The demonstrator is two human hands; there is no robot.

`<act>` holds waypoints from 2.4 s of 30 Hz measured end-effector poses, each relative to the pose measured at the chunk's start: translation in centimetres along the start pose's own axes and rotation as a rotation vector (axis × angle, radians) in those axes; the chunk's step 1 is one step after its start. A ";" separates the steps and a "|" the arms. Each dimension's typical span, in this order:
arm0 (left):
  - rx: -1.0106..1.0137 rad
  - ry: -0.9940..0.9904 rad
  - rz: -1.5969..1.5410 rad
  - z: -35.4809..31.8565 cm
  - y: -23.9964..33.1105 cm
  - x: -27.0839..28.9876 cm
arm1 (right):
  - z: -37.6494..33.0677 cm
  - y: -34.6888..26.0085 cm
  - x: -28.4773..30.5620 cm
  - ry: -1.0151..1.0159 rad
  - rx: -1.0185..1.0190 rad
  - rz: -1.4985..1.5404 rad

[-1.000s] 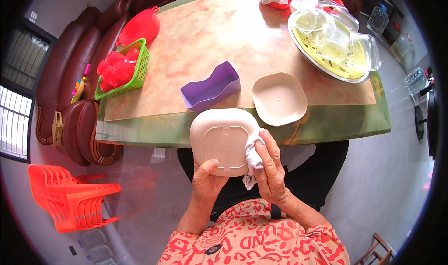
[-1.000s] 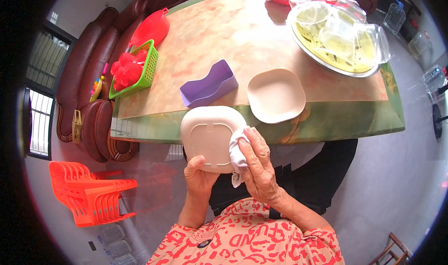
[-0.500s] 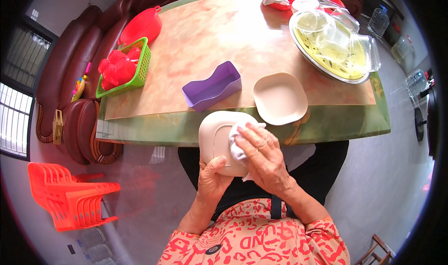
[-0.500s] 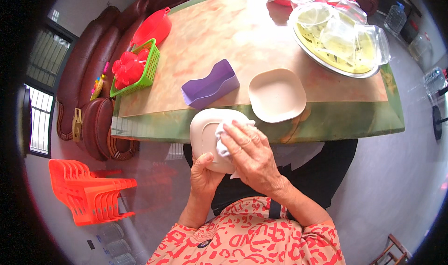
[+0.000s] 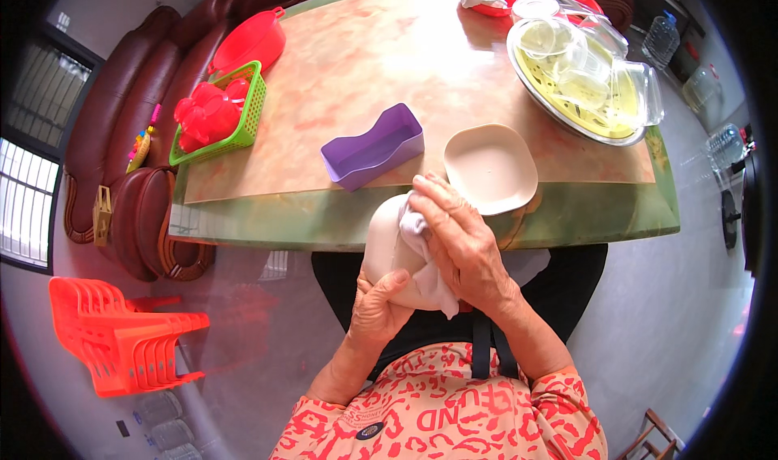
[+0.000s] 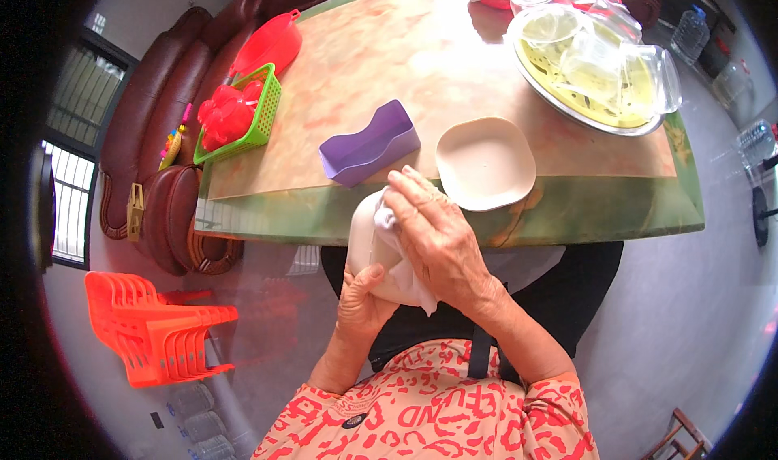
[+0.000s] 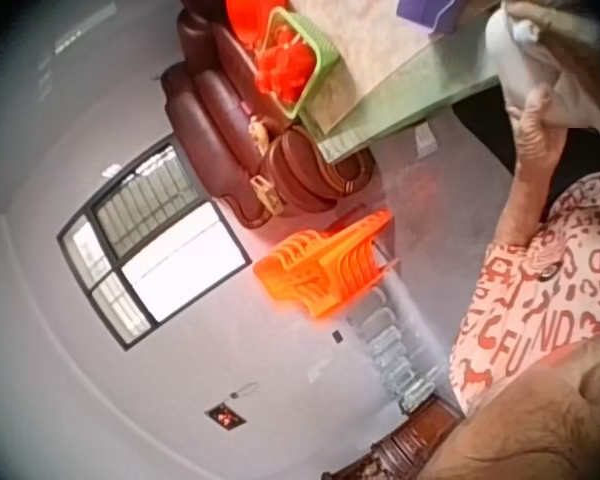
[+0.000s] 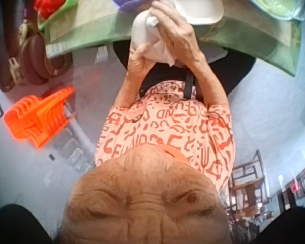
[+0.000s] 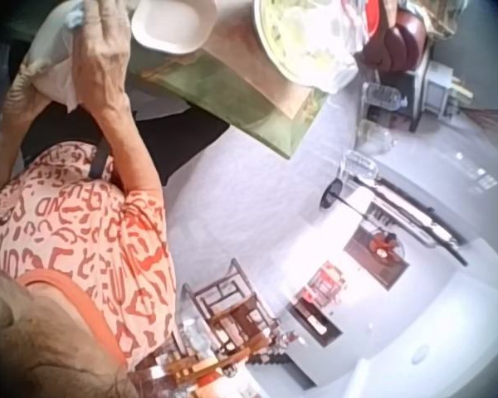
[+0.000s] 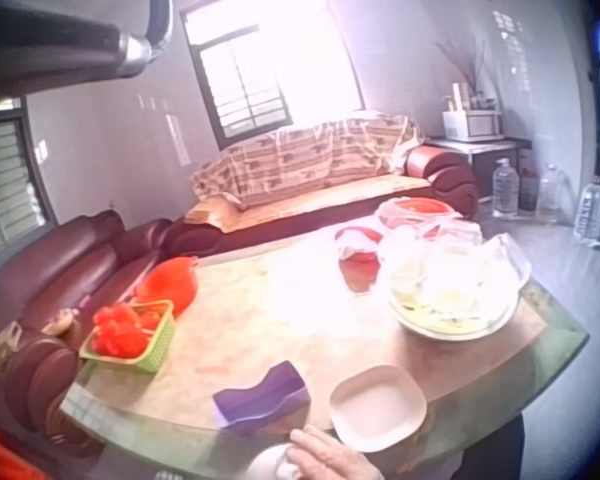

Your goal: The person wipes a purple plastic container and two beige plastic containers with a white cloth. They clean the inside and outside surfaces of each item sequentially, turning them over to reach all sides, and place them on the table after wiping.

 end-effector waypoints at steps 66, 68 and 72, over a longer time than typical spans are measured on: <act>-0.004 0.097 0.114 -0.3 0.1 0.2 | -2.5 1.0 -0.9 0.122 -0.200 -0.193; -0.003 0.112 0.086 -0.2 -0.1 0.3 | -3.3 0.5 -1.2 0.145 -0.206 -0.249; -0.019 0.144 0.025 0.2 -0.6 0.5 | -3.0 -1.0 -2.1 0.114 -0.082 -0.301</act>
Point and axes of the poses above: each hand's wrist, its own z-axis towards the middle knuckle, its own x-axis out of the back of the hand, y = z × x, the point moved 6 cm from there along z, towards the middle knuckle, and after that the axes turned 12 degrees about -y, right-handed, at the moved point
